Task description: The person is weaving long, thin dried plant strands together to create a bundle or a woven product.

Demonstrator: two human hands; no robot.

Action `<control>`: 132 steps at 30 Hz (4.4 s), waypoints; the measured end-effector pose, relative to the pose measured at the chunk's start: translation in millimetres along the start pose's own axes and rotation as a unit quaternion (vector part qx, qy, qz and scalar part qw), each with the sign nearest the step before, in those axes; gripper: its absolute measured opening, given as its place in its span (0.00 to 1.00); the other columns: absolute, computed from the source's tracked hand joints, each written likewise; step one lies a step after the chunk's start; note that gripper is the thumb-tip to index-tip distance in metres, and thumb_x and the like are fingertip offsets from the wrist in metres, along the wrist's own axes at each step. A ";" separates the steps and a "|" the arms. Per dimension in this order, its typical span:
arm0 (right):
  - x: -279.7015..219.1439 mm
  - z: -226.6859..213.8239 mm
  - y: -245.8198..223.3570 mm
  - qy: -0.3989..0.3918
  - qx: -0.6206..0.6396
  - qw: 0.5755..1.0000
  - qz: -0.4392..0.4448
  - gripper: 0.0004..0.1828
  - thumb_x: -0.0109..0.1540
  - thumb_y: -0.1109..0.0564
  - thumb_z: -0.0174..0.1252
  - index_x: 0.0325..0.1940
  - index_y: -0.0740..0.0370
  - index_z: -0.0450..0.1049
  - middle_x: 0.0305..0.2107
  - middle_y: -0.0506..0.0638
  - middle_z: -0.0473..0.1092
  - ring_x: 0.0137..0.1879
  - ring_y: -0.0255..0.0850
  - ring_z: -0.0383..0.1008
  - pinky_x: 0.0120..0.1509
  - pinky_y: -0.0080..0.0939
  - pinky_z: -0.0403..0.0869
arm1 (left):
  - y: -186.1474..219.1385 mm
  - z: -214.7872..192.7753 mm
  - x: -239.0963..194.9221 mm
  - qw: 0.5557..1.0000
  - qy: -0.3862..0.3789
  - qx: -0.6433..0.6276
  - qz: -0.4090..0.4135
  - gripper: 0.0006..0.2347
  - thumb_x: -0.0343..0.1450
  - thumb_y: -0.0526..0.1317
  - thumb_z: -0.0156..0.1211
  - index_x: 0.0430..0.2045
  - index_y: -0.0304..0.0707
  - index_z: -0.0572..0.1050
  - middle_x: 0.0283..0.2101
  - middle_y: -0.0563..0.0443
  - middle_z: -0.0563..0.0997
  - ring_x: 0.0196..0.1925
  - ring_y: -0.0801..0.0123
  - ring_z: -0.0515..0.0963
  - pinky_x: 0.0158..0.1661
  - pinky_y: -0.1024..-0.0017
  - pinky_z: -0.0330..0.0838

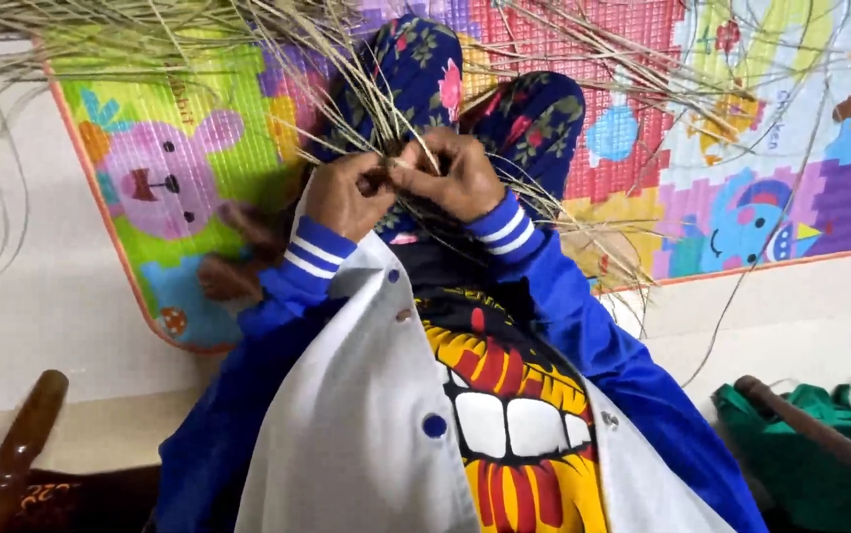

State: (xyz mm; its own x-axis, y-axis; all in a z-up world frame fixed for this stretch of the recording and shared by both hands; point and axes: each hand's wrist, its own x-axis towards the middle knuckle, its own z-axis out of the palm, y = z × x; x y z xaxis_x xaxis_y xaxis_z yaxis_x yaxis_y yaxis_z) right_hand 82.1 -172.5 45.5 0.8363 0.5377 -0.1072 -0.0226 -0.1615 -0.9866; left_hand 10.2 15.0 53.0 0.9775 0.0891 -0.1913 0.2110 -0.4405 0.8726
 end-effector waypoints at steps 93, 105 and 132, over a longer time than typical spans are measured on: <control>-18.8 35.5 51.0 0.154 -0.142 0.954 -0.214 0.10 0.62 0.59 0.68 0.45 0.61 0.76 0.25 0.53 0.69 0.32 0.54 0.74 0.42 0.49 0.75 | -69.2 33.1 4.7 0.966 0.075 -0.243 -0.033 0.12 0.68 0.41 0.77 0.37 0.32 0.82 0.28 0.47 0.78 0.30 0.72 0.79 0.30 0.74 0.76; -15.7 32.5 38.6 0.153 -0.149 0.950 -0.226 0.14 0.61 0.62 0.67 0.51 0.61 0.77 0.25 0.53 0.70 0.33 0.53 0.77 0.44 0.49 0.76 | -34.9 31.3 13.8 0.992 0.086 -0.069 -0.069 0.10 0.69 0.46 0.72 0.30 0.40 0.81 0.20 0.47 0.81 0.23 0.62 0.84 0.24 0.70 0.74; -17.6 35.3 55.0 0.148 -0.148 0.953 -0.218 0.17 0.62 0.60 0.67 0.55 0.60 0.76 0.27 0.52 0.68 0.35 0.52 0.75 0.46 0.50 0.76 | -39.2 42.1 23.4 0.976 0.146 -0.164 -0.004 0.07 0.65 0.33 0.68 0.34 0.34 0.82 0.27 0.49 0.73 0.26 0.70 0.75 0.25 0.75 0.72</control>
State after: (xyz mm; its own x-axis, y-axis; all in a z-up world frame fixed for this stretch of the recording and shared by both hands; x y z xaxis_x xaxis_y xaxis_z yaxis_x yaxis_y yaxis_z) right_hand 46.8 -161.7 -11.3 0.8500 0.3572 0.3873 0.4812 -0.2270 -0.8467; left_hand 24.5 -3.3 -4.6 0.9258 0.3630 -0.1052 0.1635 -0.1336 0.9775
